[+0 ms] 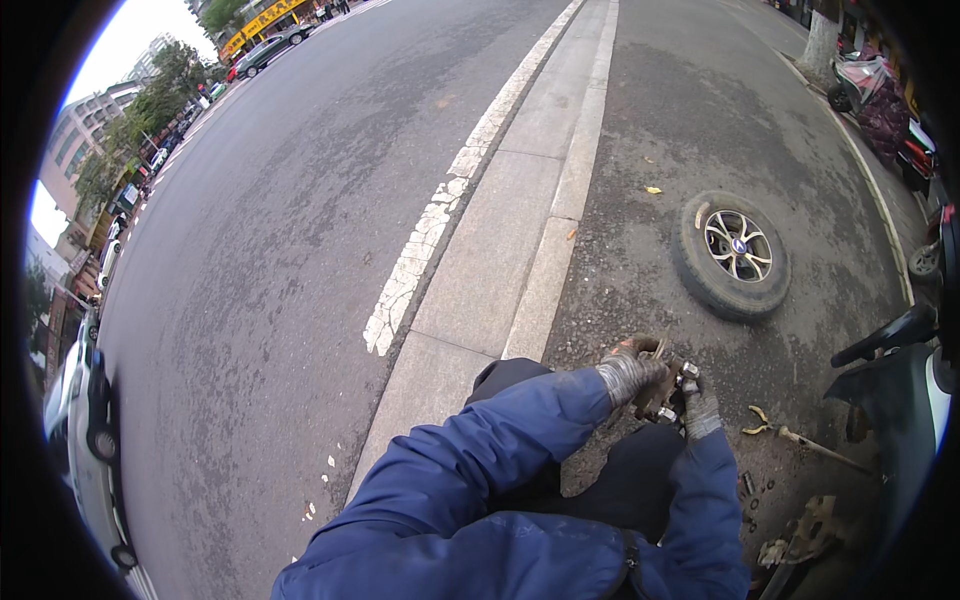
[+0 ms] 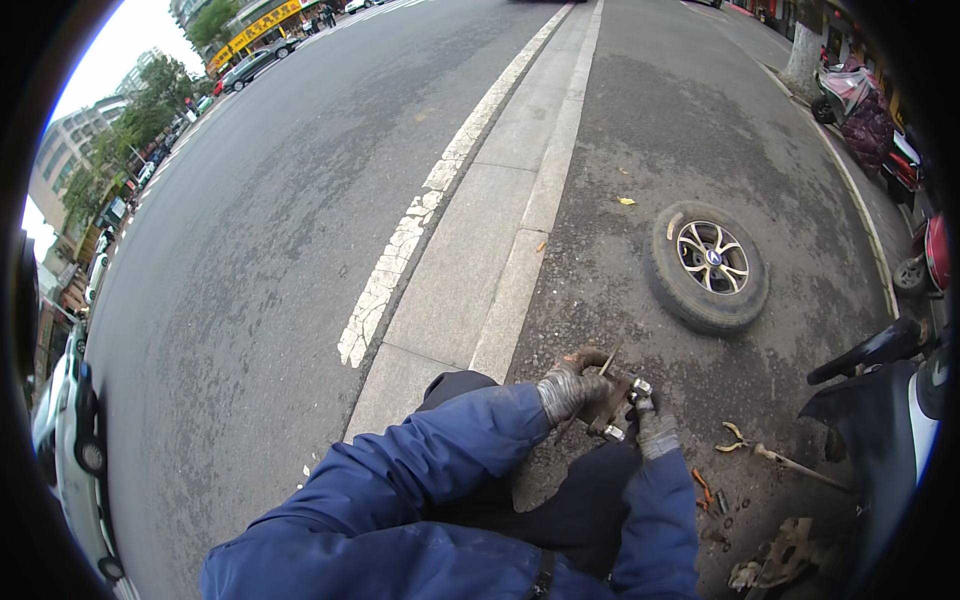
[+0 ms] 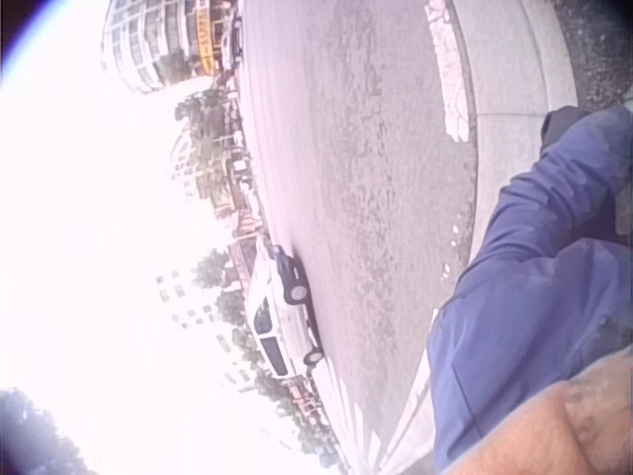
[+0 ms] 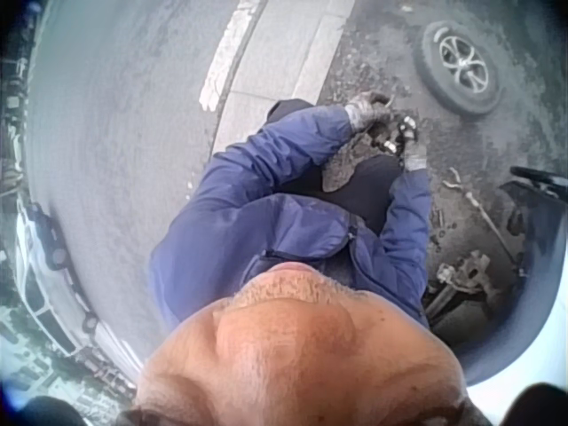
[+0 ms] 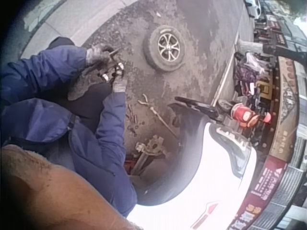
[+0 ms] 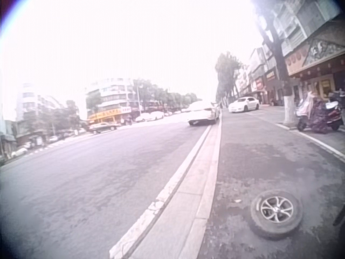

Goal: The person carries a wheel hub assembly to a roadside repair area, kneels beside a white car with a removed wheel, and uses a socket wrench to tighten lug nuts onto the hub. After securing the nuts, the person stands, inspects the hub, and walks back toward the shop entrance.

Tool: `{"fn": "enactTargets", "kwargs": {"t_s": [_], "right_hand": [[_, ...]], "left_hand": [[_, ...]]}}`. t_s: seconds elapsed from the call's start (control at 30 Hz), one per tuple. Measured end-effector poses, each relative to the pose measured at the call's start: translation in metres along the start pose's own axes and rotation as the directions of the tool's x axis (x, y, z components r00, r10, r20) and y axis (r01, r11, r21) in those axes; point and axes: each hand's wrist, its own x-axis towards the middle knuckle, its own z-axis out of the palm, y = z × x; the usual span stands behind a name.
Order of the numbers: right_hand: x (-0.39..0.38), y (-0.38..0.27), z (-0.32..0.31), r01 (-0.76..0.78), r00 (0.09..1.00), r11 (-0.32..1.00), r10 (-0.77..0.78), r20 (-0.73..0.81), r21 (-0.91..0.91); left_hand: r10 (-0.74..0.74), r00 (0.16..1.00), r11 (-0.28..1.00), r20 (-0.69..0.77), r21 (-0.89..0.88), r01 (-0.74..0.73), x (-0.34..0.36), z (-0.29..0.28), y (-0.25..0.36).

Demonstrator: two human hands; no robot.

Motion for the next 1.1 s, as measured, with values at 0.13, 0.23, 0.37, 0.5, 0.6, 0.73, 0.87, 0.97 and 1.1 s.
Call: {"fn": "enactTargets", "kwargs": {"t_s": [0.13, 0.23, 0.37, 0.5, 0.6, 0.73, 0.87, 0.97, 1.1], "right_hand": [[0.005, 0.008, -0.001, -0.025, 0.999, 1.000, 0.024, -0.033, -0.014], [0.009, 0.008, -0.004, -0.028, 1.000, 0.997, 0.027, -0.011, -0.065], [0.007, 0.004, -0.007, 0.021, 1.000, 0.998, -0.021, 0.003, -0.063], [0.001, 0.001, -0.008, 0.082, 0.996, 0.993, -0.080, 0.034, -0.080], [0.001, 0.001, -0.006, 0.100, 0.995, 0.992, -0.102, -0.022, -0.071], [0.001, -0.001, -0.001, 0.026, 0.998, 0.997, -0.030, -0.049, -0.073], [-0.002, -0.007, -0.001, 0.100, 0.995, 0.993, -0.100, 0.003, -0.060], [-0.001, -0.006, -0.006, -0.102, 0.994, 0.985, 0.098, -0.037, -0.136], [0.004, 0.008, -0.008, 0.163, 0.986, 0.987, -0.162, 0.040, -0.003]], "left_hand": [[0.035, 0.996, 0.999, 0.082, -0.014, -0.034, 0.002, 0.000, -0.001], [-0.002, 0.999, 0.993, -0.035, 0.121, 0.006, 0.007, 0.007, -0.004], [-0.032, 0.999, 0.998, 0.041, -0.052, 0.034, 0.007, 0.005, -0.004], [-0.010, 1.000, 1.000, 0.002, 0.008, 0.010, 0.004, 0.008, -0.002], [-0.041, 0.999, 0.997, 0.004, -0.061, 0.041, 0.001, 0.006, 0.001], [-0.015, 1.000, 1.000, -0.002, 0.019, 0.015, 0.001, 0.012, 0.001], [-0.108, 0.994, 0.988, 0.018, -0.108, 0.109, 0.004, 0.013, -0.002], [-0.013, 1.000, 1.000, 0.017, 0.018, 0.013, 0.001, 0.003, -0.002], [-0.067, 0.998, 0.997, 0.011, -0.037, 0.067, 0.000, 0.006, -0.001]]}}
